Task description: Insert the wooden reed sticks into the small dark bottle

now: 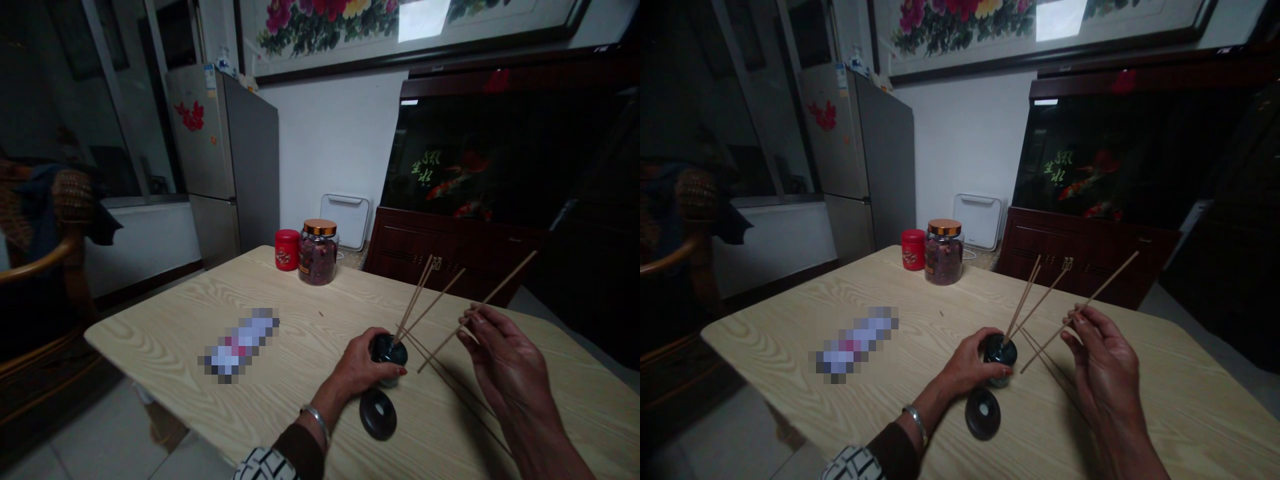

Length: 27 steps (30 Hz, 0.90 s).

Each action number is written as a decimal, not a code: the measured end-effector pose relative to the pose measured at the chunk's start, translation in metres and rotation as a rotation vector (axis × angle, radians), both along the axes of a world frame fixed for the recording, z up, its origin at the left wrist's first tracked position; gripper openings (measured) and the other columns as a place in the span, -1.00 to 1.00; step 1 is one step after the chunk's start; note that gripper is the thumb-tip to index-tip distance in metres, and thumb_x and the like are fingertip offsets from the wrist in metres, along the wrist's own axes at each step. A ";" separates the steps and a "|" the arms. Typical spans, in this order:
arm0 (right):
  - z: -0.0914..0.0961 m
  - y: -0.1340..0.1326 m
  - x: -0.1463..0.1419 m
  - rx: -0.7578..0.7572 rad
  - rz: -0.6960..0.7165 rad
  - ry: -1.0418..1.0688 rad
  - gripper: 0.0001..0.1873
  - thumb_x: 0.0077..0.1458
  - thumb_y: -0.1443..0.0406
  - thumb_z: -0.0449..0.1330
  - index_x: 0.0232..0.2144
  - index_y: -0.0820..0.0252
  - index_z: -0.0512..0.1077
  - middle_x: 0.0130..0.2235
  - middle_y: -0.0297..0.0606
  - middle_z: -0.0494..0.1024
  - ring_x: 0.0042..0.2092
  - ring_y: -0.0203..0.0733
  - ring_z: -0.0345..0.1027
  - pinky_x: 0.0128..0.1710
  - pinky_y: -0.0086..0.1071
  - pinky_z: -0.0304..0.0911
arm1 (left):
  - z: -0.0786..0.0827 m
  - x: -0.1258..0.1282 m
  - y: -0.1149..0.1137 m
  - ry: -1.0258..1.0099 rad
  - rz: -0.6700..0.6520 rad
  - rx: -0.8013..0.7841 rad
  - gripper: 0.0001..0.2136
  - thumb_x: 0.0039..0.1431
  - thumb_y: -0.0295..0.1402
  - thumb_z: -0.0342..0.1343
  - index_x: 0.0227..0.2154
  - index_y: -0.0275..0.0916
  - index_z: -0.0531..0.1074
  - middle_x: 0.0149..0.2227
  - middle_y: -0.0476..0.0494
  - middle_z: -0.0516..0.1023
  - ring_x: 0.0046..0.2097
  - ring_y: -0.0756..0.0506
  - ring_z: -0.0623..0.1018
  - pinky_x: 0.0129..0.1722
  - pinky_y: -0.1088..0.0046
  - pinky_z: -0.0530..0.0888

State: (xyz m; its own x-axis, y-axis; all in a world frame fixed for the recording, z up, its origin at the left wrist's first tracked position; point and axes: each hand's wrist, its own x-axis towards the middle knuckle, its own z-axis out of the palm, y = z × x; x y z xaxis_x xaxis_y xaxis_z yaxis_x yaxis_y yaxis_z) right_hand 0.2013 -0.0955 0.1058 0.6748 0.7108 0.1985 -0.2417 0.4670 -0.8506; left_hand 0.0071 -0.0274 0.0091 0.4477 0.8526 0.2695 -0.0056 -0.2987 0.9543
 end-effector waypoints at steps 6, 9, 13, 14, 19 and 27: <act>-0.011 0.037 -0.011 -0.019 0.052 0.077 -0.63 -0.33 0.33 0.49 -0.36 0.19 0.53 -0.32 -0.35 0.57 -0.32 -0.34 0.47 -0.41 -0.55 0.47 | 0.006 -0.001 -0.003 0.024 0.005 0.010 -0.35 -0.24 -0.21 0.47 0.00 -0.23 0.47 -0.13 -0.16 0.58 -0.09 -0.17 0.53 -0.05 0.36 0.43; -0.018 0.052 -0.012 -0.035 0.064 0.085 -0.66 -0.30 0.35 0.44 -0.36 0.20 0.52 -0.33 -0.35 0.57 -0.33 -0.33 0.49 -0.37 -0.49 0.49 | 0.008 -0.002 -0.003 0.029 0.001 0.014 -0.35 -0.24 -0.20 0.47 0.00 -0.23 0.47 -0.12 -0.15 0.59 -0.09 -0.17 0.53 -0.06 0.37 0.43; -0.017 0.053 -0.013 -0.005 0.083 0.023 -0.64 -0.26 0.32 0.45 -0.33 0.21 0.51 -0.33 -0.34 0.56 -0.33 -0.33 0.49 -0.35 -0.49 0.48 | 0.006 -0.002 -0.001 0.032 -0.005 0.010 -0.35 -0.25 -0.19 0.47 0.00 -0.21 0.47 -0.13 -0.13 0.58 -0.10 -0.17 0.52 -0.08 0.38 0.43; -0.014 0.051 -0.013 0.009 0.076 0.005 -0.63 -0.26 0.31 0.46 -0.32 0.22 0.51 -0.34 -0.34 0.56 -0.33 -0.33 0.48 -0.35 -0.50 0.48 | 0.005 -0.002 -0.001 0.032 -0.004 0.008 -0.35 -0.25 -0.19 0.47 0.00 -0.20 0.47 -0.14 -0.12 0.58 -0.10 -0.17 0.52 -0.08 0.38 0.43; 0.003 0.042 -0.012 0.083 -0.011 -0.090 -0.61 -0.27 0.26 0.49 -0.32 0.22 0.52 -0.37 -0.35 0.55 -0.33 -0.34 0.45 -0.41 -0.53 0.45 | 0.004 -0.001 -0.001 0.018 0.002 0.008 -0.35 -0.25 -0.20 0.47 -0.01 -0.22 0.47 -0.16 -0.11 0.58 -0.13 -0.15 0.52 -0.07 0.38 0.43; -0.007 0.044 -0.023 0.026 0.020 -0.368 -0.65 -0.09 0.17 0.43 -0.26 0.19 0.51 -0.35 -0.34 0.55 -0.31 -0.28 0.44 -0.36 -0.42 0.47 | 0.006 -0.001 -0.002 0.007 -0.007 -0.001 -0.35 -0.25 -0.22 0.47 -0.01 -0.24 0.47 -0.15 -0.14 0.57 -0.11 -0.16 0.51 -0.03 0.35 0.42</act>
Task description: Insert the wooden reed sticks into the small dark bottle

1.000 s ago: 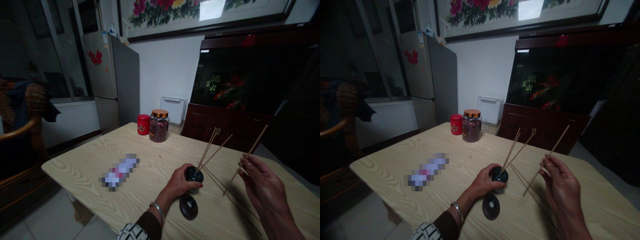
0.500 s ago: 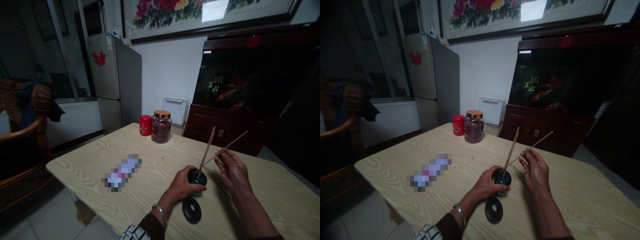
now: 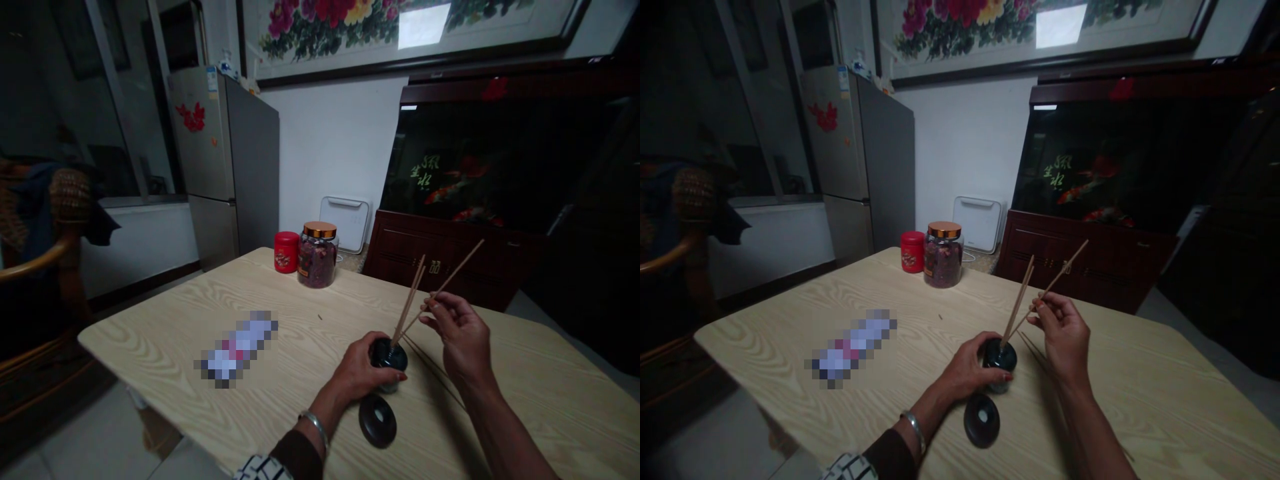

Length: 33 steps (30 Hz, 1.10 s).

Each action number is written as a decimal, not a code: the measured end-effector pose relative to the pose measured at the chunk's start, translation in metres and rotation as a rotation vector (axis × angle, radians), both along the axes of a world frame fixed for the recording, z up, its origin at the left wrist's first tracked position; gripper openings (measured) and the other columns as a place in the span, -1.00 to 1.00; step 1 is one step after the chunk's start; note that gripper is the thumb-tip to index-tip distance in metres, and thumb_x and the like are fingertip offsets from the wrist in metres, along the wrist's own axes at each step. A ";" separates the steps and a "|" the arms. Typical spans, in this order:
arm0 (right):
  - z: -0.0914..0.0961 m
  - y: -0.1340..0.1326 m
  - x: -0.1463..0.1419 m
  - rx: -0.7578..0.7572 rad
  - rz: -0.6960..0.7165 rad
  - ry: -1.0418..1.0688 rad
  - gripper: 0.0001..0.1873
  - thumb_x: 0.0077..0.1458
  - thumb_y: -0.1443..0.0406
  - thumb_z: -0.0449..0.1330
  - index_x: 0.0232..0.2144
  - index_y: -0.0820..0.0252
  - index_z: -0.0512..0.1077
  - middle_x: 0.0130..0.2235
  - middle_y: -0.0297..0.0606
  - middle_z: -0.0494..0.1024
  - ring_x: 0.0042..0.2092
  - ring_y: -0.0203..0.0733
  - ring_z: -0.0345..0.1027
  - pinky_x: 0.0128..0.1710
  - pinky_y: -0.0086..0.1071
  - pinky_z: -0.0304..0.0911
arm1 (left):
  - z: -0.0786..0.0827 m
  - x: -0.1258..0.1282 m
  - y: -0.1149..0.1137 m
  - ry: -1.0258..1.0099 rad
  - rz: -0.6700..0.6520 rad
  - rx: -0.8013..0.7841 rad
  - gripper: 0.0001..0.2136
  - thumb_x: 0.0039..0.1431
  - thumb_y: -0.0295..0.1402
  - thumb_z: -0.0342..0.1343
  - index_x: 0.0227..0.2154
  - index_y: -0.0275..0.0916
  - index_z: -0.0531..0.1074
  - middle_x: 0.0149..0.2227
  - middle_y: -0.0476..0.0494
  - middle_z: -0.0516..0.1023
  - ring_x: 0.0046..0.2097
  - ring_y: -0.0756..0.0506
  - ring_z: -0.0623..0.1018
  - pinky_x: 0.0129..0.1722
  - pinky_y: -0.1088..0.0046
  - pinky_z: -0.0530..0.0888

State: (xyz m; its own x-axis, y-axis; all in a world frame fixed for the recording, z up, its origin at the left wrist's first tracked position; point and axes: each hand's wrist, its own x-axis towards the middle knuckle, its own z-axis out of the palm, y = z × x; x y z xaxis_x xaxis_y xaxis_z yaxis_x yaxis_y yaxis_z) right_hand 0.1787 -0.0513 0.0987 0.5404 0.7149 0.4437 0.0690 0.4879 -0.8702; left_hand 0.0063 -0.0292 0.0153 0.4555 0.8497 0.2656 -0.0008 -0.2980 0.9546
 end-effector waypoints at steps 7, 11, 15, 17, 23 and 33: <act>-0.020 -0.010 -0.011 -0.212 0.130 -0.280 -0.65 -0.02 0.07 0.35 -0.28 0.20 0.52 -0.26 -0.22 0.60 -0.24 -0.12 0.47 -0.26 -0.27 0.43 | -0.002 0.001 0.001 -0.020 -0.008 0.021 -0.38 -0.23 -0.25 0.47 -0.02 -0.24 0.47 -0.18 -0.11 0.57 -0.13 -0.15 0.51 -0.02 0.34 0.42; -0.028 -0.021 0.018 -0.365 0.098 -0.452 -0.60 0.03 0.00 0.22 -0.25 0.19 0.52 -0.20 -0.13 0.60 -0.18 -0.03 0.47 -0.27 -0.26 0.38 | -0.002 0.001 0.001 -0.009 -0.001 0.015 -0.37 -0.24 -0.24 0.47 -0.02 -0.24 0.47 -0.17 -0.12 0.57 -0.11 -0.15 0.51 -0.02 0.35 0.42; -0.043 -0.031 0.065 -0.517 -0.042 -0.815 -0.69 0.10 0.08 0.08 -0.33 0.14 0.49 -0.24 -0.15 0.60 -0.20 -0.03 0.46 -0.21 -0.24 0.30 | -0.002 0.002 0.001 -0.015 -0.007 -0.027 -0.37 -0.24 -0.28 0.47 -0.01 -0.26 0.46 -0.16 -0.13 0.57 -0.11 -0.15 0.51 -0.02 0.35 0.42; -0.053 -0.037 0.079 -0.648 -0.114 -1.046 -0.75 0.13 0.17 0.04 -0.35 0.11 0.48 -0.26 -0.18 0.59 -0.22 -0.05 0.45 -0.21 -0.25 0.25 | -0.003 0.003 0.001 -0.026 -0.009 -0.034 -0.37 -0.24 -0.30 0.47 -0.01 -0.27 0.46 -0.16 -0.14 0.56 -0.11 -0.15 0.51 -0.03 0.35 0.43; -0.076 -0.047 0.082 -0.920 -0.212 -1.426 -0.77 0.18 0.30 0.00 -0.33 0.12 0.46 -0.23 -0.15 0.57 -0.14 -0.03 0.45 -0.29 -0.29 0.14 | -0.006 0.004 0.003 -0.029 -0.029 -0.028 -0.35 -0.23 -0.30 0.47 0.01 -0.28 0.43 -0.12 -0.19 0.56 -0.08 -0.17 0.52 -0.04 0.34 0.44; -0.074 -0.041 0.086 -0.870 -0.269 -1.479 -0.76 0.21 0.33 -0.02 -0.40 0.17 0.43 -0.30 -0.12 0.58 -0.24 -0.07 0.46 -0.35 -0.32 0.11 | -0.008 0.004 0.004 -0.004 -0.009 0.015 -0.37 -0.20 -0.30 0.46 0.01 -0.28 0.44 -0.12 -0.19 0.56 -0.07 -0.17 0.52 -0.02 0.35 0.42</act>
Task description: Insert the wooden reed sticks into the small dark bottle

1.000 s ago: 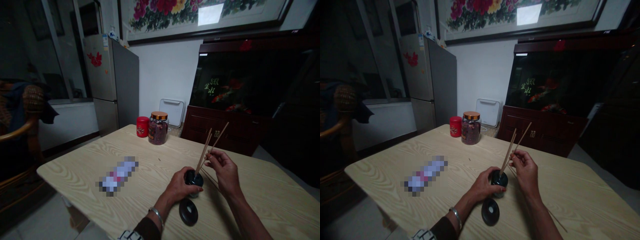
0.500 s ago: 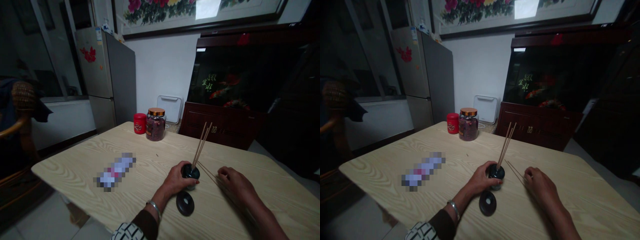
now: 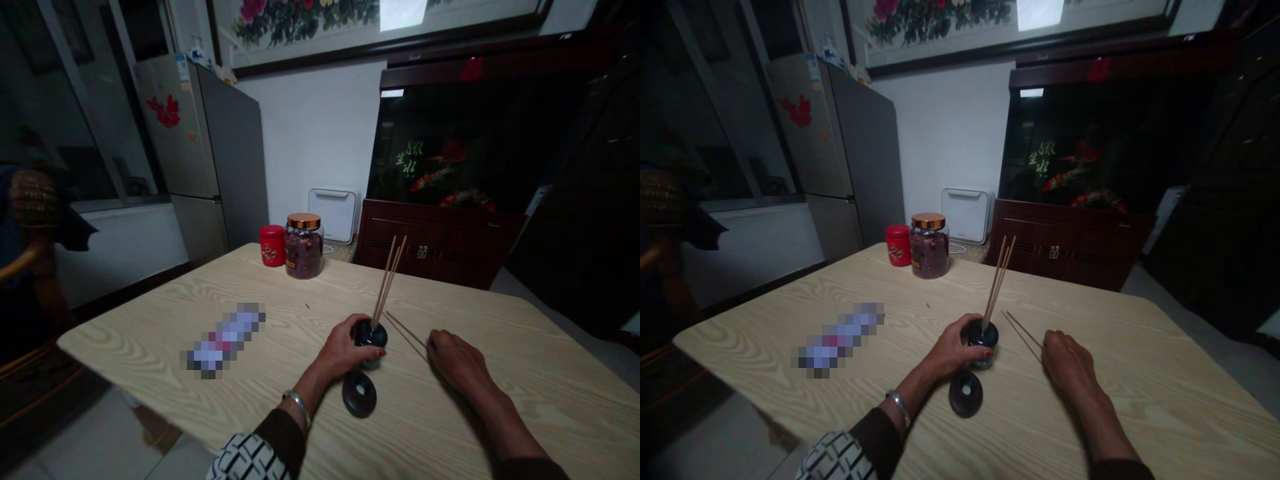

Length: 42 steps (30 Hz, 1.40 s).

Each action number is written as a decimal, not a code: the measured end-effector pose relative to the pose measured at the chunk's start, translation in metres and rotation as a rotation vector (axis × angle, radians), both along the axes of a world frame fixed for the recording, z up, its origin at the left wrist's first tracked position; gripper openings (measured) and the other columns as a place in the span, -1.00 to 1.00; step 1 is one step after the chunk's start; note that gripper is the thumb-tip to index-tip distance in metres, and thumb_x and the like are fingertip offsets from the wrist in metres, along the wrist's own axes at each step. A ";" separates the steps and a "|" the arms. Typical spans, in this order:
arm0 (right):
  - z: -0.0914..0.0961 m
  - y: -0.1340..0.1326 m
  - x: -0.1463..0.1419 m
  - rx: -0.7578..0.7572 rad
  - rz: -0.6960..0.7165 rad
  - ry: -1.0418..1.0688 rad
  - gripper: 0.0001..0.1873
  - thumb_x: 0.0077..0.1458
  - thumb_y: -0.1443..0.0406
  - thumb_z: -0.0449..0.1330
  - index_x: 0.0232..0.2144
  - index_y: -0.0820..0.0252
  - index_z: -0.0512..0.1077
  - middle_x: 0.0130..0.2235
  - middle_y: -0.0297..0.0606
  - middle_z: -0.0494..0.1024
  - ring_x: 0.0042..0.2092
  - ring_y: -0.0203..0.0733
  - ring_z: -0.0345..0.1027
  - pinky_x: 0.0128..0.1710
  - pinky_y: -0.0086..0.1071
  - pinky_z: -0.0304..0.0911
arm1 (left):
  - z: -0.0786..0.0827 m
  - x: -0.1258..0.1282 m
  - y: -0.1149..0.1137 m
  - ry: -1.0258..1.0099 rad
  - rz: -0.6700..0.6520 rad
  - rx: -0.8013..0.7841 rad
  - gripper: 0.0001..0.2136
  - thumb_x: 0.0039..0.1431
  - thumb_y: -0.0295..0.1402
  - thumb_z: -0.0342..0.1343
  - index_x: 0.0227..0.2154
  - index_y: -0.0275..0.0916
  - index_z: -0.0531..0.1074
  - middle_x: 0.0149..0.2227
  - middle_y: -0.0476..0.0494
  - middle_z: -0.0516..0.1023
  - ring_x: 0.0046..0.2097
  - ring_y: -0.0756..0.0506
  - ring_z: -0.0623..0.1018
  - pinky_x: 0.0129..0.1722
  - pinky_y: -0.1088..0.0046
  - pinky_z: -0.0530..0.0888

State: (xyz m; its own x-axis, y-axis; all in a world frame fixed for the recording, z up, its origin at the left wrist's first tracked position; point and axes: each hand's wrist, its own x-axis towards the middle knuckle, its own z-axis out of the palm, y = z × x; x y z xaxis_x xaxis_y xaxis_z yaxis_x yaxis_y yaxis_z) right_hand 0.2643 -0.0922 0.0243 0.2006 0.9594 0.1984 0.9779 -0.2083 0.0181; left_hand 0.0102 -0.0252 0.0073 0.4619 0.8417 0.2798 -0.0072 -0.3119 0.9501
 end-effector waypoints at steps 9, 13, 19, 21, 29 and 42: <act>0.082 -0.006 -0.024 0.906 0.056 1.002 -0.76 0.03 0.12 0.26 -0.33 0.16 0.50 -0.41 -0.29 0.54 -0.50 -0.31 0.27 -0.53 -0.45 0.13 | 0.000 0.001 -0.001 -0.063 -0.046 -0.024 -0.38 -0.21 -0.28 0.46 -0.01 -0.27 0.45 -0.15 -0.15 0.55 -0.10 -0.14 0.51 -0.08 0.39 0.43; 0.099 0.007 -0.057 1.064 0.209 1.551 -0.72 -0.12 0.22 0.38 -0.32 0.20 0.49 -0.37 -0.28 0.54 -0.51 -0.39 0.24 -0.66 -0.58 -0.01 | 0.001 -0.001 -0.002 -0.049 -0.041 -0.022 -0.36 -0.22 -0.26 0.47 0.00 -0.26 0.44 -0.18 -0.12 0.55 -0.13 -0.12 0.51 -0.11 0.40 0.42; 0.087 0.024 -0.097 1.106 0.253 1.525 -0.74 -0.07 0.26 0.38 -0.30 0.23 0.50 -0.34 -0.22 0.58 -0.45 -0.35 0.39 -0.66 -0.60 0.08 | 0.000 -0.001 -0.001 -0.049 -0.013 -0.025 -0.35 -0.26 -0.22 0.48 -0.02 -0.24 0.47 -0.17 -0.12 0.55 -0.15 -0.11 0.50 -0.15 0.42 0.42; 0.083 0.026 -0.104 1.092 0.253 1.442 -0.74 -0.04 0.24 0.37 -0.27 0.22 0.50 -0.33 -0.23 0.59 -0.45 -0.34 0.41 -0.65 -0.58 0.12 | -0.001 -0.001 0.000 -0.040 -0.011 -0.030 -0.34 -0.26 -0.20 0.48 -0.02 -0.24 0.47 -0.19 -0.11 0.55 -0.17 -0.11 0.49 -0.18 0.43 0.42; 0.067 0.026 -0.109 0.917 0.224 1.300 -0.66 0.01 0.12 0.34 -0.22 0.20 0.46 -0.27 -0.17 0.61 -0.41 -0.26 0.44 -0.58 -0.52 0.17 | 0.001 -0.003 -0.002 -0.003 0.021 -0.007 -0.31 -0.28 -0.11 0.47 -0.02 -0.23 0.48 -0.19 -0.14 0.57 -0.15 -0.17 0.51 -0.14 0.37 0.43; 0.031 0.017 -0.040 0.484 0.063 0.974 -0.59 0.09 -0.03 0.12 -0.28 0.16 0.50 -0.29 -0.20 0.57 -0.43 -0.19 0.38 -0.43 -0.35 0.24 | 0.003 -0.001 -0.002 0.004 0.016 -0.019 -0.34 -0.27 -0.18 0.48 -0.02 -0.22 0.48 -0.16 -0.11 0.58 -0.12 -0.16 0.51 -0.12 0.40 0.42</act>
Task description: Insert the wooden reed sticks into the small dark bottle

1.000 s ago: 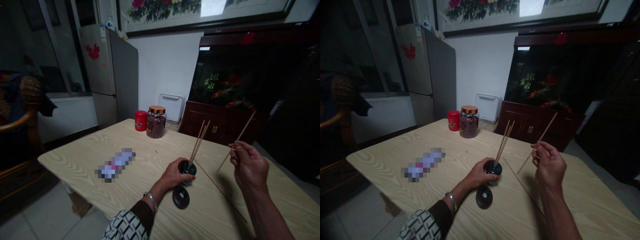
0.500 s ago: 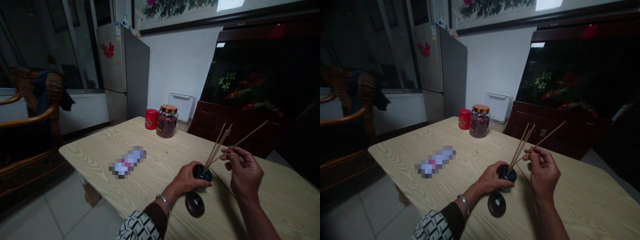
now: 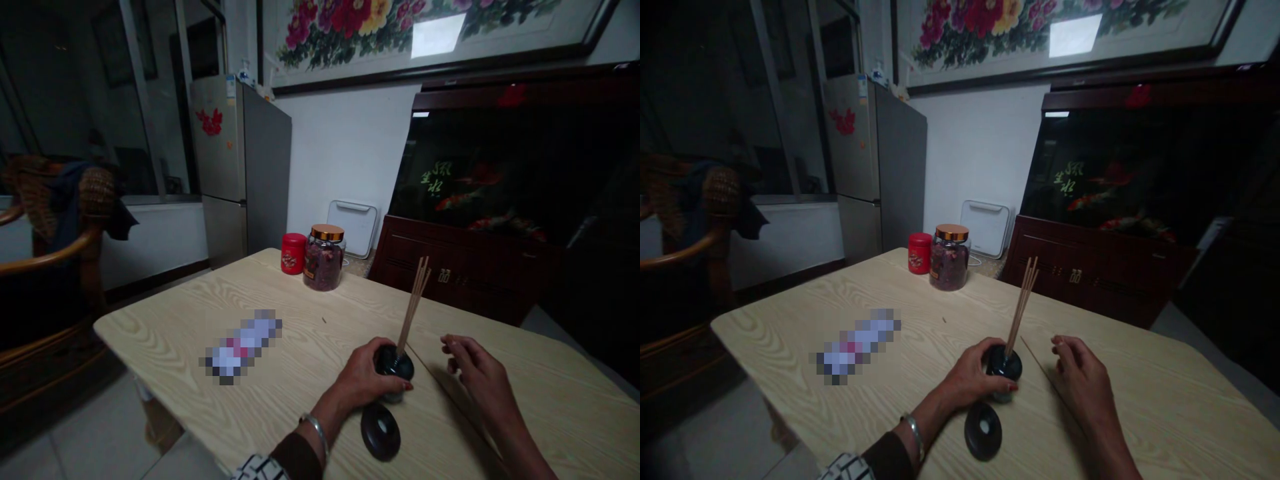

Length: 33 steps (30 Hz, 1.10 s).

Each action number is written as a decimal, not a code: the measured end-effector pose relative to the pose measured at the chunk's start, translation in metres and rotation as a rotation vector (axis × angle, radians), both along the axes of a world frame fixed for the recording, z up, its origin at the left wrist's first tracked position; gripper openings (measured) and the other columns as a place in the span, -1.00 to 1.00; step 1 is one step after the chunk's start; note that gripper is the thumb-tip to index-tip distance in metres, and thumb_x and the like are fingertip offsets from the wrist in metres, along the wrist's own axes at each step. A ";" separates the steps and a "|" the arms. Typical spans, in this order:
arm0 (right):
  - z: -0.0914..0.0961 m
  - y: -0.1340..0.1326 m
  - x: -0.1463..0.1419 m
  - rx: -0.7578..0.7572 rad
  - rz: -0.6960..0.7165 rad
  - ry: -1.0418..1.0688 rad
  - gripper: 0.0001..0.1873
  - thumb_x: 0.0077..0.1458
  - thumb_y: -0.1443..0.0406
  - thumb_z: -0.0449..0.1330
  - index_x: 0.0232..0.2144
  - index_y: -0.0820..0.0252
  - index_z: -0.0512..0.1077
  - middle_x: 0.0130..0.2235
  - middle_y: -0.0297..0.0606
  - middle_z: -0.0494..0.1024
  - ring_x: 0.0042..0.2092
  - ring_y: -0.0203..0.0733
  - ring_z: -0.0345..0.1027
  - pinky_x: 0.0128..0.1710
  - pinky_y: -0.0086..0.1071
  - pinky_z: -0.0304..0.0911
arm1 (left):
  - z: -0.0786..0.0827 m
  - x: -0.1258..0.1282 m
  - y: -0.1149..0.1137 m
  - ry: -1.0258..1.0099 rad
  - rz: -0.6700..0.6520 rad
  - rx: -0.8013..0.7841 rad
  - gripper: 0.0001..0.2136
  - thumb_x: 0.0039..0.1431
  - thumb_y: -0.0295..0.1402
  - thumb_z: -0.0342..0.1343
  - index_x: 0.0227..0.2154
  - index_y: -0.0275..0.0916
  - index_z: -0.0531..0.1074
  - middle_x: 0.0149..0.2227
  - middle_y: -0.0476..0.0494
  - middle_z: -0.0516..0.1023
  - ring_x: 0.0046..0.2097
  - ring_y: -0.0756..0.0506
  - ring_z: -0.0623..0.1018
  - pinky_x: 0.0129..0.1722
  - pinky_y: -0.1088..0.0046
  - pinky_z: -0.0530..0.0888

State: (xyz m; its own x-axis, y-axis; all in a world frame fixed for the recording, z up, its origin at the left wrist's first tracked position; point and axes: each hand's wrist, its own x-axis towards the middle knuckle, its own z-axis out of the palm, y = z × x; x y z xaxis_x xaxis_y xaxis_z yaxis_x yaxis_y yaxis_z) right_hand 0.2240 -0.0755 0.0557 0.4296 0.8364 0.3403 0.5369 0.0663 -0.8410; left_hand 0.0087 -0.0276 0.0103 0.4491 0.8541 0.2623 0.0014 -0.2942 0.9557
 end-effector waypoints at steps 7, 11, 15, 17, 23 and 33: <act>-0.036 -0.011 0.044 -0.540 0.061 -0.630 -0.81 0.06 0.15 0.14 -0.49 0.07 0.44 -0.41 -0.29 0.58 -0.34 -0.12 0.43 -0.39 -0.36 0.11 | 0.000 0.000 0.001 -0.025 -0.022 -0.007 -0.36 -0.24 -0.24 0.47 -0.01 -0.23 0.47 -0.16 -0.12 0.56 -0.12 -0.15 0.51 -0.10 0.39 0.43; -0.045 -0.007 0.045 -0.564 0.093 -0.719 -0.82 0.11 0.23 0.08 -0.46 0.10 0.45 -0.36 -0.24 0.59 -0.30 -0.13 0.44 -0.37 -0.37 0.09 | -0.003 0.001 0.002 -0.051 -0.028 0.005 -0.37 -0.23 -0.26 0.47 -0.02 -0.25 0.46 -0.18 -0.14 0.56 -0.13 -0.15 0.51 -0.08 0.37 0.44; -0.049 -0.003 0.048 -0.550 0.109 -0.734 -0.79 0.15 0.25 0.06 -0.46 0.14 0.45 -0.34 -0.20 0.59 -0.30 -0.14 0.44 -0.36 -0.37 0.10 | -0.001 0.001 0.000 -0.046 -0.023 0.001 -0.38 -0.23 -0.27 0.46 -0.02 -0.25 0.46 -0.19 -0.14 0.55 -0.13 -0.15 0.51 -0.07 0.36 0.44; -0.050 -0.003 0.048 -0.541 0.107 -0.731 -0.80 0.14 0.26 0.08 -0.47 0.15 0.44 -0.35 -0.19 0.58 -0.31 -0.15 0.44 -0.36 -0.38 0.10 | 0.000 0.001 -0.001 -0.052 -0.027 -0.012 -0.39 -0.23 -0.28 0.46 -0.02 -0.25 0.46 -0.19 -0.13 0.55 -0.13 -0.14 0.51 -0.06 0.36 0.43; -0.051 -0.005 0.047 -0.509 0.127 -0.683 -0.77 0.15 0.25 0.05 -0.48 0.16 0.42 -0.37 -0.21 0.57 -0.33 -0.17 0.41 -0.36 -0.39 0.13 | -0.001 0.003 0.000 -0.057 -0.034 -0.016 -0.39 -0.24 -0.30 0.46 -0.03 -0.26 0.47 -0.19 -0.14 0.55 -0.13 -0.15 0.51 -0.07 0.36 0.44; -0.029 -0.006 0.035 -0.246 0.227 0.078 -0.64 -0.10 0.01 0.23 -0.62 0.18 0.38 -0.64 -0.34 0.41 -0.60 -0.29 0.19 -0.59 -0.42 0.09 | -0.005 0.002 0.002 -0.060 -0.025 0.007 -0.37 -0.23 -0.24 0.47 -0.02 -0.24 0.46 -0.18 -0.12 0.55 -0.12 -0.15 0.50 -0.05 0.34 0.44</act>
State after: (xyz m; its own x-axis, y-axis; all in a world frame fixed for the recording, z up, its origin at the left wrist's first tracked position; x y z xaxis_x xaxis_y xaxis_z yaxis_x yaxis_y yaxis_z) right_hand 0.2589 -0.0817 0.0263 0.2399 0.9666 0.0900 0.4647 -0.0330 -0.8849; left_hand 0.0108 -0.0258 0.0048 0.4530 0.8411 0.2954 -0.0634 -0.3001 0.9518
